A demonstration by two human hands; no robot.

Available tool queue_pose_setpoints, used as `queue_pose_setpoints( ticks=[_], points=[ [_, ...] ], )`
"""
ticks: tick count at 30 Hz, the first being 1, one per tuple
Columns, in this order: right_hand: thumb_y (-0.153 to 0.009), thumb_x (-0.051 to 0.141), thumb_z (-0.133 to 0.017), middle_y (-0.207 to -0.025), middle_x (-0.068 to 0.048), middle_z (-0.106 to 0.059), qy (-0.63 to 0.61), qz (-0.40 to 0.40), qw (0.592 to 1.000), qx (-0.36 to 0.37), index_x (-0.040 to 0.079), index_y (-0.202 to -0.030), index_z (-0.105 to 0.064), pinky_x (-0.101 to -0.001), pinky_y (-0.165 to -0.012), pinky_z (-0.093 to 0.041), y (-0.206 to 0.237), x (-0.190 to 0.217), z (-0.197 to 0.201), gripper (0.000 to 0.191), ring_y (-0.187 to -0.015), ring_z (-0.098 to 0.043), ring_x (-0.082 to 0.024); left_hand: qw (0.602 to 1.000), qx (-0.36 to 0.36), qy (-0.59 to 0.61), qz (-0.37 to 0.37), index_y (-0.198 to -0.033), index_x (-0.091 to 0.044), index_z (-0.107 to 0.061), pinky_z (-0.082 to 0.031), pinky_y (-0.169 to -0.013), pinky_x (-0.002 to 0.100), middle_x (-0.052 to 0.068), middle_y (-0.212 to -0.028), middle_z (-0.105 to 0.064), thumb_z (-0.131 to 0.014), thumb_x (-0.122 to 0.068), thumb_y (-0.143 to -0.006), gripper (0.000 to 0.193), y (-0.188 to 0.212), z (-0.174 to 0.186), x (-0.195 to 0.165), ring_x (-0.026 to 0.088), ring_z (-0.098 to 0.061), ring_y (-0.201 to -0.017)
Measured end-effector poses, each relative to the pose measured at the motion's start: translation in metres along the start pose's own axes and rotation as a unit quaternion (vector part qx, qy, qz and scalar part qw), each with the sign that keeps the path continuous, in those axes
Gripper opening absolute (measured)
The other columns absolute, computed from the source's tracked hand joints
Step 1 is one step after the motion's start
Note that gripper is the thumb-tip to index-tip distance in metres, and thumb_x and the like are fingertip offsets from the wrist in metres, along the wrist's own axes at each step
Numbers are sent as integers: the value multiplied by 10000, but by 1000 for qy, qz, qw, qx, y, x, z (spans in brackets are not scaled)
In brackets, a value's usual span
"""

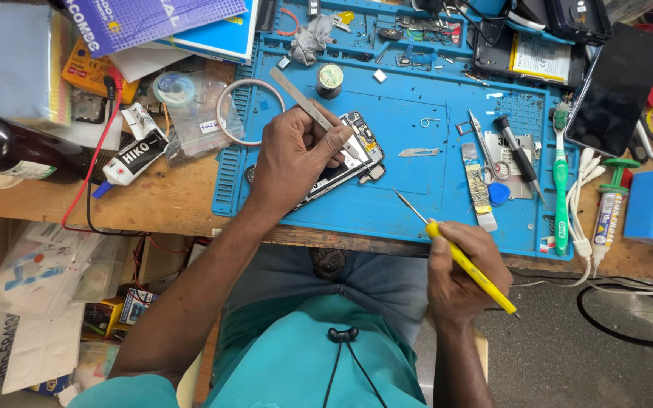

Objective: The person uses a yellow-handled screwdriver to remove screws from a disassembled smartphone placed on a blue work mat. They hold the phone steady with their left hand while unscrewing multiple screws from the device's frame.

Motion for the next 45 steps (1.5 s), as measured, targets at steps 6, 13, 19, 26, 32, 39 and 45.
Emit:
queue_pose_setpoints(
  ticks=[6,13,19,26,32,39,45],
  points=[
    [-995,-31,-708,-1084,-139,-727,-12,-11,999,30,0,-1119,-696,-262,-835,-590,-13,9,-19,129,-949,-714,-179,1000,8,-12,-2,-1029,3,-680,-613,-558,207,67,-761,-743,-707,-199,-988,209,-1,1,-1,82,-742,-686],
    [-992,-11,-723,-1069,-135,-740,25,-3,998,49,-5,-1098,-702,-293,-875,-588,-21,13,-27,108,-977,-724,-191,1000,9,-17,-5,-1035,3,-676,-623,-556,204,71,-775,-755,-702,-191,-989,201,-3,3,4,82,-752,-685],
    [-978,-9,-734,-1056,-131,-743,45,-1,997,55,-4,-1089,-708,-299,-865,-587,-23,13,-30,114,-964,-731,-194,1000,7,-13,-9,-1034,6,-680,-626,-563,209,83,-777,-752,-707,-205,-986,218,-4,3,4,91,-755,-692],
    [-973,0,-744,-1046,-131,-749,47,1,997,60,7,-1086,-719,-295,-837,-593,-23,11,-32,116,-953,-738,-193,1000,6,-17,0,-1032,-6,-675,-632,-563,208,76,-778,-758,-702,-212,-987,213,-3,3,7,87,-762,-693],
    [-971,6,-748,-1045,-128,-753,55,5,996,63,12,-1090,-721,-294,-834,-592,-23,11,-34,122,-952,-739,-194,1000,8,-15,-3,-1030,-5,-677,-625,-571,209,72,-789,-760,-705,-197,-988,198,-4,4,4,88,-756,-696],
    [-969,11,-752,-1051,-126,-752,62,13,996,64,16,-1095,-719,-292,-831,-594,-23,12,-34,131,-952,-741,-192,1000,6,-5,4,-1025,-1,-678,-627,-571,210,72,-799,-760,-707,-195,-982,200,-4,4,5,86,-754,-700],
    [-976,11,-749,-1049,-125,-750,61,14,996,65,6,-1088,-715,-293,-839,-588,-23,10,-36,118,-954,-738,-193,1000,8,-10,1,-1026,5,-676,-628,-569,210,79,-801,-763,-702,-189,-987,200,-5,4,5,90,-756,-698]
  ],
)
Point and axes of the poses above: each hand's wrist, its own y-axis away from the middle knuckle, its own z-axis out of the back of the hand, x = y × z, the point moved 3 cm from there along -y, towards the middle knuckle
